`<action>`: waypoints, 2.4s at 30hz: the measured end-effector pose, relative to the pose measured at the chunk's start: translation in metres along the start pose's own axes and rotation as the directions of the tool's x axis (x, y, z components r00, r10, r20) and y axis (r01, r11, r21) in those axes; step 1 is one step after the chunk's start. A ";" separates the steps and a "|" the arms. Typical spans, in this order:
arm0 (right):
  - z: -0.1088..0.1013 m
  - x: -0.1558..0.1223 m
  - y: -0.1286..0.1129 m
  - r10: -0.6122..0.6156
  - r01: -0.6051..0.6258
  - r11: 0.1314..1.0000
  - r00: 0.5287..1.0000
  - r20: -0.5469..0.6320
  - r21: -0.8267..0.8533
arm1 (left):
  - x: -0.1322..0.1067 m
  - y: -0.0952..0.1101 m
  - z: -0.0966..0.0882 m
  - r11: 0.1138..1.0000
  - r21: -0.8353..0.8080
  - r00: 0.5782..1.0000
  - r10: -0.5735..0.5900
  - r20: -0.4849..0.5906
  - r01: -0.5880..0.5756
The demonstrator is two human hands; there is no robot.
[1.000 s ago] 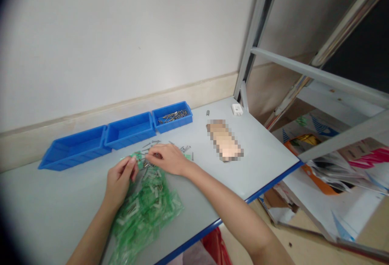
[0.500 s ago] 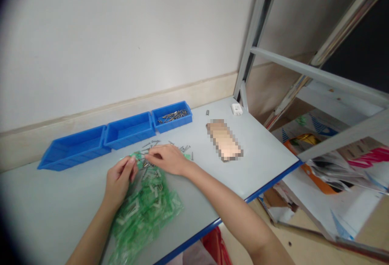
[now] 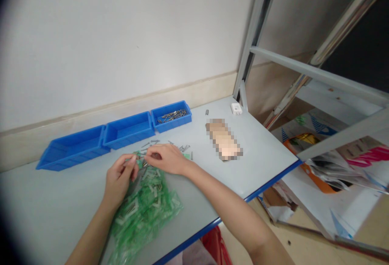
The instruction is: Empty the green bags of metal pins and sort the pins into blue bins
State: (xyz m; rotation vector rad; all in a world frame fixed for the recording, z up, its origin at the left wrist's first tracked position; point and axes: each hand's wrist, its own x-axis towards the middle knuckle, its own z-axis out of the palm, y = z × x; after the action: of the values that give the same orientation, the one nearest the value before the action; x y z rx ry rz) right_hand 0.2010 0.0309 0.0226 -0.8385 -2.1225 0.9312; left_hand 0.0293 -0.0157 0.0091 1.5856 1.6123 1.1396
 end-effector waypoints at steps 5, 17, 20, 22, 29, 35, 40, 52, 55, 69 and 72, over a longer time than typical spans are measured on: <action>0.002 0.000 0.002 -0.012 0.013 1.000 0.999 0.050 -0.023 | 0.000 0.007 -0.002 0.994 0.093 0.998 0.056 0.001 -0.055; 0.002 0.000 0.003 0.032 -0.031 0.998 0.999 -0.017 0.062 | 0.000 0.004 -0.001 1.000 0.025 1.000 0.010 -0.013 -0.010; 0.001 -0.001 0.002 0.040 -0.040 0.998 0.999 0.011 0.042 | 0.000 0.007 -0.002 0.996 0.076 0.999 0.045 -0.022 -0.043; 0.001 -0.001 0.001 0.044 -0.045 0.999 0.998 0.035 0.030 | -0.001 0.008 -0.002 0.994 0.090 0.998 0.057 -0.025 -0.054; 0.000 -0.004 0.004 0.047 -0.047 0.999 0.999 0.015 0.027 | 0.000 0.006 -0.001 0.998 0.054 0.999 0.043 -0.031 -0.042; -0.008 0.003 0.011 0.097 -0.099 0.995 0.986 -0.136 -0.010 | 0.004 0.002 -0.007 0.998 -0.025 0.988 0.056 -0.143 -0.060; -0.037 0.040 0.011 0.190 -0.253 0.965 0.849 -0.494 -0.063 | 0.004 0.004 -0.009 0.996 -0.058 0.985 0.056 -0.165 -0.066; -0.086 0.044 0.041 0.223 -0.279 0.960 0.808 -0.546 -0.021 | 0.000 0.001 -0.011 0.994 -0.079 0.987 0.070 -0.144 -0.082; -0.088 0.034 0.050 0.217 -0.286 0.955 0.849 -0.482 -0.074 | -0.001 -0.001 -0.010 0.994 -0.078 0.992 0.068 -0.108 -0.076; -0.090 0.016 0.050 -0.017 -0.371 0.846 0.699 -0.715 -0.384 | -0.006 -0.001 -0.022 0.994 0.035 0.987 0.107 -0.120 -0.104; -0.114 -0.051 0.069 -0.056 -0.316 0.860 0.722 -0.689 -0.401 | -0.003 -0.001 -0.022 0.985 0.138 0.988 0.115 -0.101 -0.101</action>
State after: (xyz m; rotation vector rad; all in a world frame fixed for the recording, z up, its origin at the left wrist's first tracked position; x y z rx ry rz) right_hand 0.3377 0.0708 0.0117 -1.3636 -1.6328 0.0446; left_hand 0.0095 -0.0223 0.0177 1.7413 1.7210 1.2162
